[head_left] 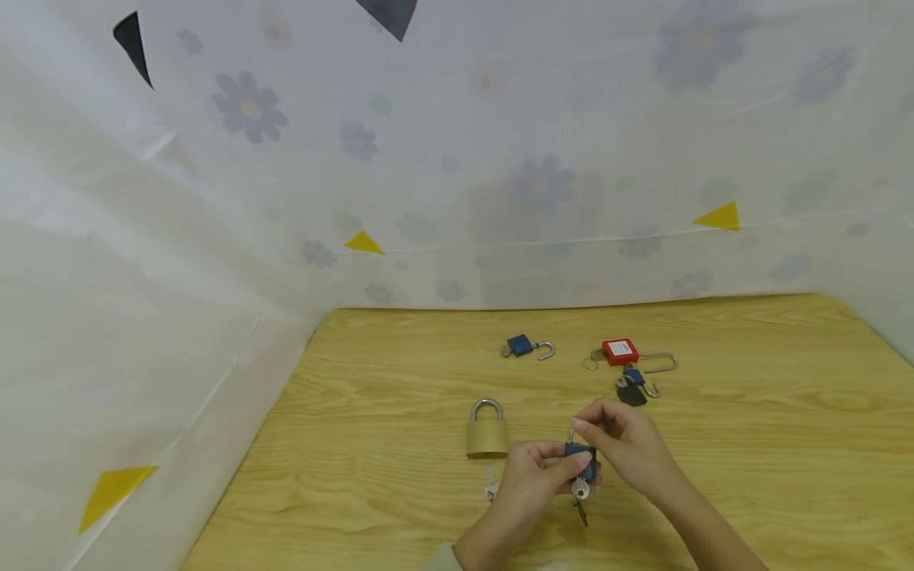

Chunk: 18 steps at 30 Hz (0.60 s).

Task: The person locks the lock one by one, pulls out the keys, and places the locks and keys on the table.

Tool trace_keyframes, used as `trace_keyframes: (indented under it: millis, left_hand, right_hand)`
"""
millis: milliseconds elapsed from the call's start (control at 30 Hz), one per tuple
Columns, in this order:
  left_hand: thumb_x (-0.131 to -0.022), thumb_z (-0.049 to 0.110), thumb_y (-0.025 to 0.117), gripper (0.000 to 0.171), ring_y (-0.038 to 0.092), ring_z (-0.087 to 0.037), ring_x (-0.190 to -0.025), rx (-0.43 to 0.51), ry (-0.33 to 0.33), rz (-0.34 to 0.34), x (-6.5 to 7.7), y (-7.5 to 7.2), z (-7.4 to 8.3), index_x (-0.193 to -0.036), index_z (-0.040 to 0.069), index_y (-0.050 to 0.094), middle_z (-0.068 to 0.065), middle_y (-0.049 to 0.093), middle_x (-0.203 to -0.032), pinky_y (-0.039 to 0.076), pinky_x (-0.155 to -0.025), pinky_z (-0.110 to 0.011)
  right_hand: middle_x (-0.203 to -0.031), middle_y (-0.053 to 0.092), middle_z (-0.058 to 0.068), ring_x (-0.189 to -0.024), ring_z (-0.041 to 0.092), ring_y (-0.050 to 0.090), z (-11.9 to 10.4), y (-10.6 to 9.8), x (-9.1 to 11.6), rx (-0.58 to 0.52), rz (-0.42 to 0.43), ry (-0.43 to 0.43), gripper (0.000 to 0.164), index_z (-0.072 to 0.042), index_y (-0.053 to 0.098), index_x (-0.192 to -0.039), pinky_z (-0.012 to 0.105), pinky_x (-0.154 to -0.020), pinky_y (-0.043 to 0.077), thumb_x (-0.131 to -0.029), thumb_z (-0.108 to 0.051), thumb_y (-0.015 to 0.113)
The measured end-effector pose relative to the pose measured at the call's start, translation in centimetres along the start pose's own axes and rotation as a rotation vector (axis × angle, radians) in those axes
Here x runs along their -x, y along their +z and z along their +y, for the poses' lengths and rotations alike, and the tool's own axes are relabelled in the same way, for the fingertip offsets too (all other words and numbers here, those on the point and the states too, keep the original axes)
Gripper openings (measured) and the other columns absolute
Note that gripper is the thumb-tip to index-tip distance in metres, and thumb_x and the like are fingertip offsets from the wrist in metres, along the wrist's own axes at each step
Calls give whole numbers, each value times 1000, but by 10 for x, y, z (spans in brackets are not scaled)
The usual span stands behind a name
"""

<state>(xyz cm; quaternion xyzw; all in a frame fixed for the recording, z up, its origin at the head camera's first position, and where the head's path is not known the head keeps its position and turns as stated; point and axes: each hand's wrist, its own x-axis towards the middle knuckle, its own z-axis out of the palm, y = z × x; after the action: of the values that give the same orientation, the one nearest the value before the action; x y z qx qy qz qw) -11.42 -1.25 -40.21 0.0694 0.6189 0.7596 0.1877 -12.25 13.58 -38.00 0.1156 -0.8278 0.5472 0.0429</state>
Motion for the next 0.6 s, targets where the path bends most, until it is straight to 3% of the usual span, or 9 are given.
trace_keyframes:
  millis: [133,233,333,467,533,600]
  left_hand:
    - [-83,16,64,28,69,-15,-75,42,-4,29,-3,1,-1,-98,-7,64,-24,67,-92,55,-72,-28]
    - [-83,15,63,28,68,-13,-74,61,1,70,-6,0,0,-99,-8,64,-22,68,-92,55,-71,-26]
    - [-83,14,63,28,68,-12,-73,97,17,100,-9,-2,3,-99,-10,62,-22,67,-93,55,-71,-24]
    - [-83,13,64,30,68,-12,-74,166,34,129,-12,-2,5,-100,-11,62,-20,68,-92,54,-73,-24]
    - [-82,13,65,29,68,-13,-74,184,36,147,-13,-1,5,-99,-11,62,-16,69,-89,55,-72,-24]
    - [-81,12,66,29,68,-13,-74,191,39,160,-14,0,5,-99,-11,63,-16,70,-87,55,-71,-23]
  right_hand:
    - [-77,58,0,-61,5,49,6,0,3,-47,55,57,19,2,59,-96,21,-54,45,-90,-16,55]
    - [-75,58,-4,-63,6,54,13,0,9,-141,56,126,25,7,56,-96,22,-57,50,-94,-16,47]
    - [-78,61,-9,-71,5,60,24,1,18,-284,-49,196,34,12,53,-99,22,-66,53,-97,-20,40]
    - [-88,65,-10,-83,5,63,36,6,28,-482,-239,196,40,16,50,-108,21,-75,53,-100,-19,32]
    - [-88,66,-13,-84,4,63,37,12,31,-516,-258,179,40,16,51,-108,21,-76,53,-100,-17,31]
    - [-88,65,-16,-83,2,63,35,16,34,-505,-226,169,40,19,49,-109,21,-74,53,-99,-15,32]
